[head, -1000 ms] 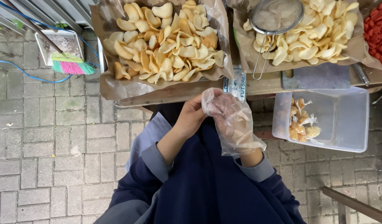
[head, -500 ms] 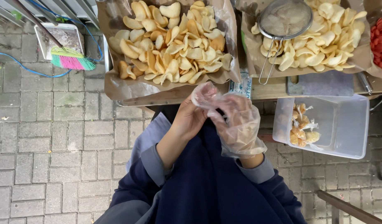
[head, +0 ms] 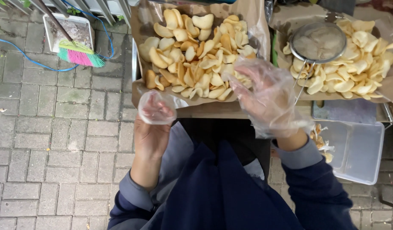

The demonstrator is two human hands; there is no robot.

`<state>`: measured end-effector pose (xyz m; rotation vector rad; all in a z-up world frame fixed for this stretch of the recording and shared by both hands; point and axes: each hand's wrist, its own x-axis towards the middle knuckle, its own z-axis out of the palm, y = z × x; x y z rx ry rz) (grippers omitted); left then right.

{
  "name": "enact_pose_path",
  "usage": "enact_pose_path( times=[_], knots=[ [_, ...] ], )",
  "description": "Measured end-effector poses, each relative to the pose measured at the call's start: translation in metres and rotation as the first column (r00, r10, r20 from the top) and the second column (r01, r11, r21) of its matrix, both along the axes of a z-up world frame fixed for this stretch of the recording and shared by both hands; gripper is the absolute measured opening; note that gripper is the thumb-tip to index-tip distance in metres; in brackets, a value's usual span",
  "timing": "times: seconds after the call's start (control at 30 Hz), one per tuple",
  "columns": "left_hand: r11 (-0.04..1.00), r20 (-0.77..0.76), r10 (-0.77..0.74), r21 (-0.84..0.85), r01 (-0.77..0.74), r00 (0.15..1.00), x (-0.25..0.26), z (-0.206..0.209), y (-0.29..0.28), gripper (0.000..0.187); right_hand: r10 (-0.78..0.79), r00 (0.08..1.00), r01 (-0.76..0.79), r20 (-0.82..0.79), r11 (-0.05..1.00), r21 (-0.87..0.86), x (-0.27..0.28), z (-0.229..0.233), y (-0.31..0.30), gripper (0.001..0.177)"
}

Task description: The person repeatedly picks up light-colored fried snacks from a tray and places them into small clear plastic bags. They tie each bag and set it into a nearby container. The process is repeated throughout the clip.

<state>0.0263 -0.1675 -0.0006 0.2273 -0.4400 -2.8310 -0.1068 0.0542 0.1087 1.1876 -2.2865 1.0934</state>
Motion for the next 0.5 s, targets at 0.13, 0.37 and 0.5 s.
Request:
enact_pose_path(
  times=[0.13, 0.37, 0.5],
  knots=[
    [0.986, 0.040, 0.146, -0.089, -0.142, 0.989, 0.012, 0.001, -0.036, 0.031, 0.171, 0.982, -0.140, -0.075, 0.940, 0.310, -0.051, -0.005, -0.024, 0.038],
    [0.982, 0.068, 0.147, -0.133, -0.137, 0.987, 0.012, 0.003, -0.052, 0.035, 0.198, 0.971, -0.231, 0.132, 0.920, 0.318, -0.083, -0.035, -0.096, 0.031],
    [0.988, 0.056, 0.123, -0.105, -0.116, 0.991, 0.004, 0.000, -0.049, 0.034, 0.195, 0.955, -0.262, 0.221, 0.906, 0.333, -0.104, -0.051, -0.099, 0.029]
  ],
)
